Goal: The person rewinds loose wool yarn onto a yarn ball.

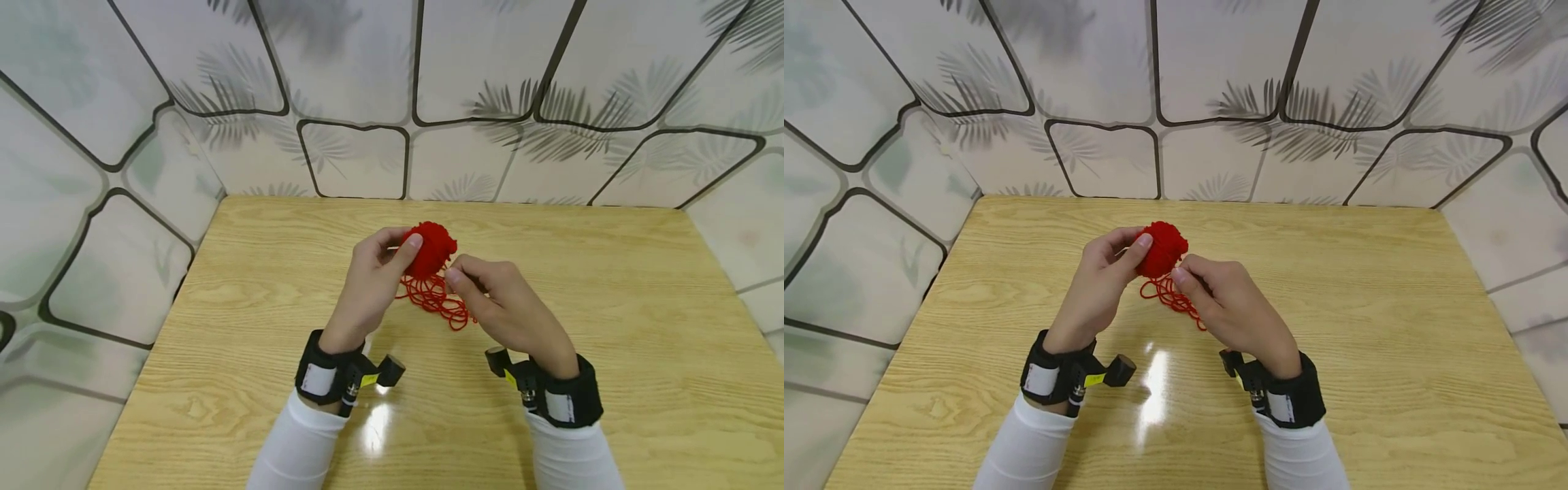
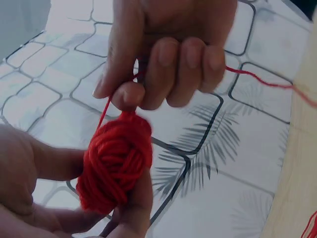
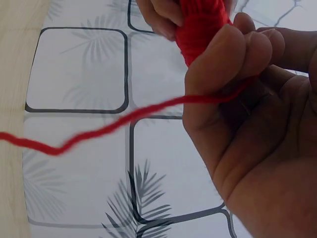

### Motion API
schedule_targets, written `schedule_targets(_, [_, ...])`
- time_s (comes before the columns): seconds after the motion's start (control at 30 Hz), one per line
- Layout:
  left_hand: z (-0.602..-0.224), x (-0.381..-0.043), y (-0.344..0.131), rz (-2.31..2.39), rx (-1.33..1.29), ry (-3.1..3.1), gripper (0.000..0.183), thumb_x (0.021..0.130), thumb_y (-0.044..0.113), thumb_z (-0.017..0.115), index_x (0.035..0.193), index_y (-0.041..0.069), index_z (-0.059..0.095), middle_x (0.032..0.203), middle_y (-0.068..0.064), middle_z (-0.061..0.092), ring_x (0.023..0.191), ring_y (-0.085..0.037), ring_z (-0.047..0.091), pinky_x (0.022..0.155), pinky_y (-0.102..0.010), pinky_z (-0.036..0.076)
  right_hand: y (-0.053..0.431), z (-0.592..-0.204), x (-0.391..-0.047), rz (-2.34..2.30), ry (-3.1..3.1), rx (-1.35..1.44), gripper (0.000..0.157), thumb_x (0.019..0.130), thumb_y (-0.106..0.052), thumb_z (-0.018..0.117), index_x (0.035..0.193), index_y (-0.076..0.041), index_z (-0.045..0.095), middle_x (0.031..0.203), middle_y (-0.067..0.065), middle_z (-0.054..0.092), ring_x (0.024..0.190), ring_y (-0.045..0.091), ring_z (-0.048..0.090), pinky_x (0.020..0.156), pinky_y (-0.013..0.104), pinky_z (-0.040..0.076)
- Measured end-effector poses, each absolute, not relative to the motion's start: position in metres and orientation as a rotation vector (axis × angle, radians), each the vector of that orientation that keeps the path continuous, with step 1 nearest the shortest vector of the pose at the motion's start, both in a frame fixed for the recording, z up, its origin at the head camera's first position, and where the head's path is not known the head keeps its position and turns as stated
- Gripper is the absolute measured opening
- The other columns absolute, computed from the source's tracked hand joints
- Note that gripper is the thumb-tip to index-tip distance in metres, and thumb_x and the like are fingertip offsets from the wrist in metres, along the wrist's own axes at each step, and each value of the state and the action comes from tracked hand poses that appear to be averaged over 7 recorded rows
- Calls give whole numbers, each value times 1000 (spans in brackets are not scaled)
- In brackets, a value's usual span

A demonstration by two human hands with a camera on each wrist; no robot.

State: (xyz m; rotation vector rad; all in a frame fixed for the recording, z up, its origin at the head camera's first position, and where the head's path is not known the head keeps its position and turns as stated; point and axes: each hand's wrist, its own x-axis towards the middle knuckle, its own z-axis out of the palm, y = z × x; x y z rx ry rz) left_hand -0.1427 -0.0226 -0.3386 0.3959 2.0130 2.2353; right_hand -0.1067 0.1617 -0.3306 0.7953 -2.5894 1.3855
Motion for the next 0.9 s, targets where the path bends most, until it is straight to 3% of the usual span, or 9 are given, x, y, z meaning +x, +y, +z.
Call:
schedule_targets(0.3, [-335, -144, -24, 2489, 256, 1595, 40, 90, 26, 57, 119, -2, 50, 121, -15, 52, 111, -27, 53, 90, -37, 44, 159, -338, -110, 1475, -2669, 856, 16, 96, -26, 46, 83, -21, 53, 63, -3, 42, 53, 11, 39, 47, 28, 34])
schedule_targets(0.7, [-332, -142, -28, 2431, 277, 1392, 42, 91, 27, 57, 119, -4, 50, 122, -17, 52, 106, -26, 54, 85, -32, 46, 169, -343, -115, 1668, -2611, 882, 16, 96, -23, 46, 83, -16, 53, 65, 4, 46, 55, 19, 46, 49, 31, 39])
schedule_targets(0.9, [-328, -139, -29, 2196, 469, 1401, 40, 91, 25, 57, 118, -4, 53, 120, -18, 54, 106, -28, 55, 88, -38, 45, 176, -347, -119, 1734, -2548, 873, 13, 94, -10, 48, 98, -12, 60, 69, 1, 53, 58, 17, 50, 52, 33, 45])
